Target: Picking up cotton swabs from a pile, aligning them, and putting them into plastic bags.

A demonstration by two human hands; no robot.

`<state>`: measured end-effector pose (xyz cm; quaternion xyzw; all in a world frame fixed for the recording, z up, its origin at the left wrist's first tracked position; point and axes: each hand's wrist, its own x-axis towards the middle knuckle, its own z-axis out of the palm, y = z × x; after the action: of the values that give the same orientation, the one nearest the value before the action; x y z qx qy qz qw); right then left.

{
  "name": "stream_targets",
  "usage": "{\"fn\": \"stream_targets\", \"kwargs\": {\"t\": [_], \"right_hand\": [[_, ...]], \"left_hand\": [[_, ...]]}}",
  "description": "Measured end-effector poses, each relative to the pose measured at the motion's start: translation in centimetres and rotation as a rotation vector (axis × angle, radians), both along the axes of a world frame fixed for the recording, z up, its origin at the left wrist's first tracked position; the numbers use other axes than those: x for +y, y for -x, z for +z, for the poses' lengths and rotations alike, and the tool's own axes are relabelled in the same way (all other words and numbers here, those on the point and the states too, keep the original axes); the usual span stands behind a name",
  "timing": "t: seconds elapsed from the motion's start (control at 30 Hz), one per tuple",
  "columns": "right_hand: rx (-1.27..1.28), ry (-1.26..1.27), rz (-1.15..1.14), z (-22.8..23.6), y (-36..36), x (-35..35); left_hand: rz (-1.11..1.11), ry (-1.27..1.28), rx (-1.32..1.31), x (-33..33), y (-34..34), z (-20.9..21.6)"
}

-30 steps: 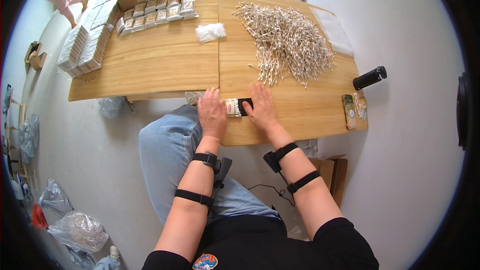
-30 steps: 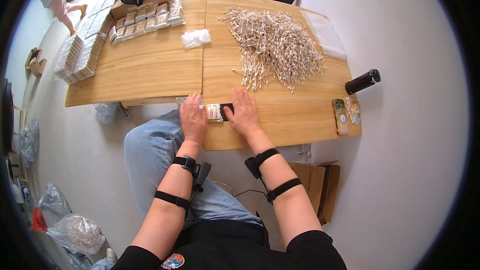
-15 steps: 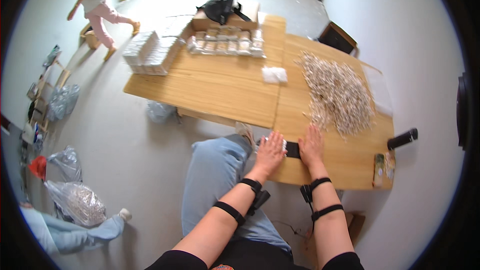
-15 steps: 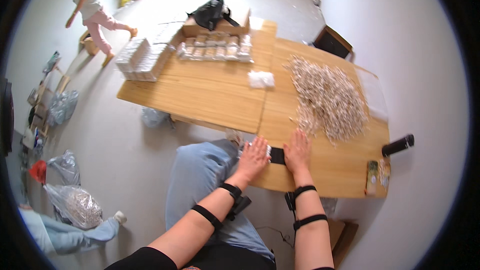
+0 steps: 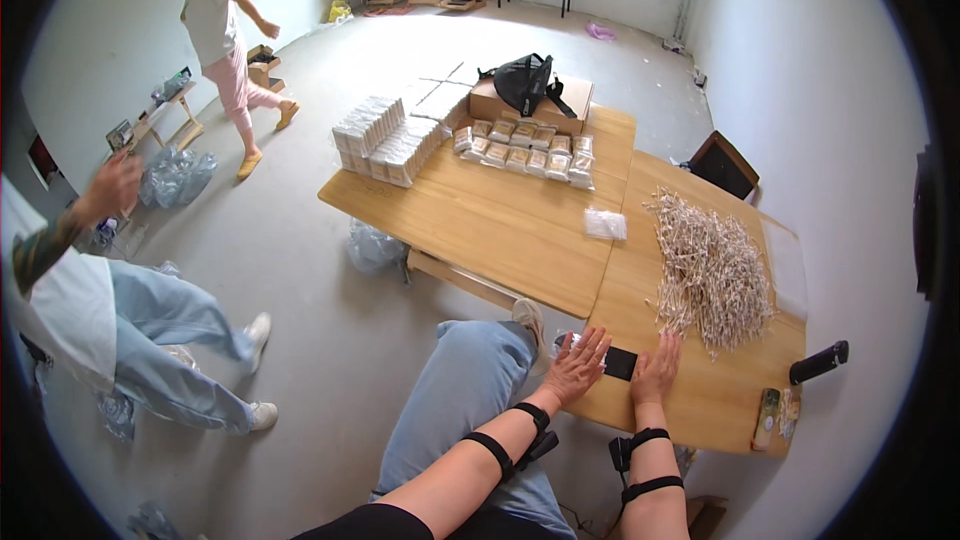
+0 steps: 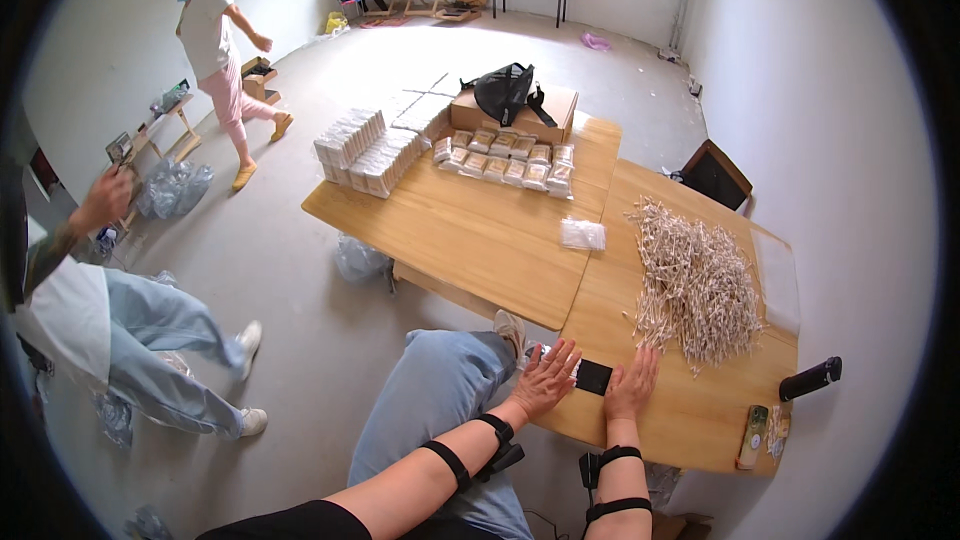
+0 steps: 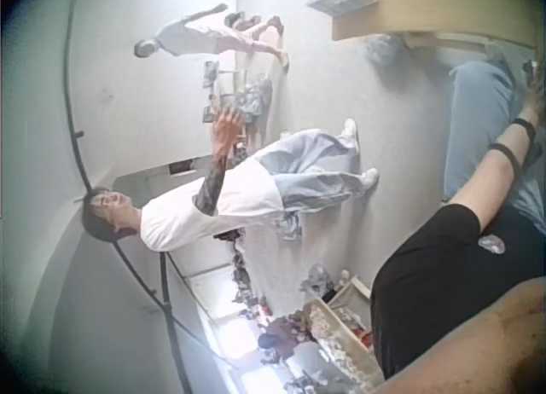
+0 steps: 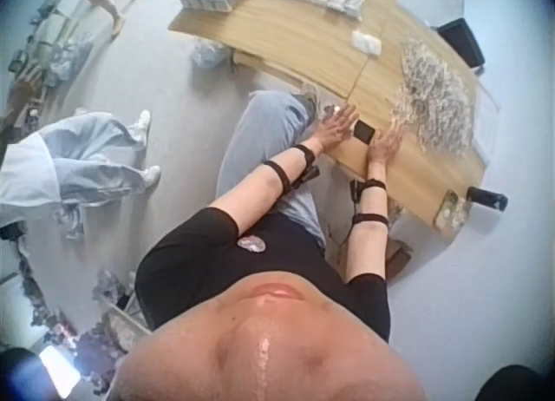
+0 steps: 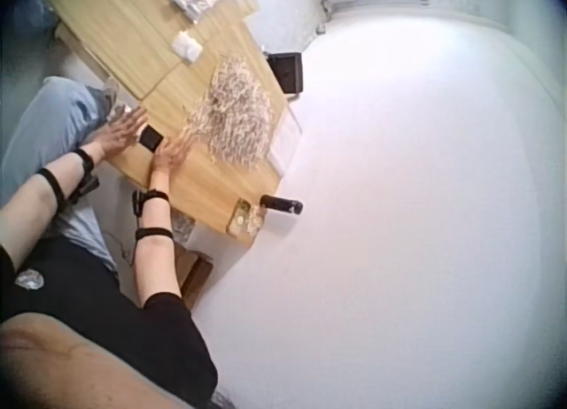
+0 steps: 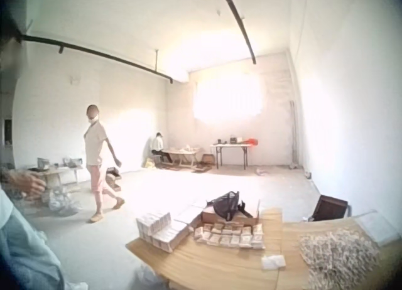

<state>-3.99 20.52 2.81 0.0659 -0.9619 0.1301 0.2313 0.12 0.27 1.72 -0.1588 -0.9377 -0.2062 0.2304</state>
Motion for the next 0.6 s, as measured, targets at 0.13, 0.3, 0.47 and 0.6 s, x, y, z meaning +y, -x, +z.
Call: {"fn": "stream_targets", "kwargs": {"t": [0.13,0.3,0.47,0.6], "right_hand": [[0.033,0.015,-0.016,-0.32,0.03,0.24],[0.041,0.007,-0.016,-0.42,0.17,0.01],[0.027,0.039,-0.033,-0.3,-0.14,-0.07],[-0.01,0.072,-0.043,-0.74,-0.35,0.05]], "left_hand": [[-0.014,0.015,-0.001,0.15,0.01,0.36],[-0.02,0.03,-0.038,-0.1,0.29,0.39],[-0.029,0.015,-0.04,0.19,-0.06,0.26],[-0.037,0.008,-0.04,0.34,-0.6,-0.34]]}}
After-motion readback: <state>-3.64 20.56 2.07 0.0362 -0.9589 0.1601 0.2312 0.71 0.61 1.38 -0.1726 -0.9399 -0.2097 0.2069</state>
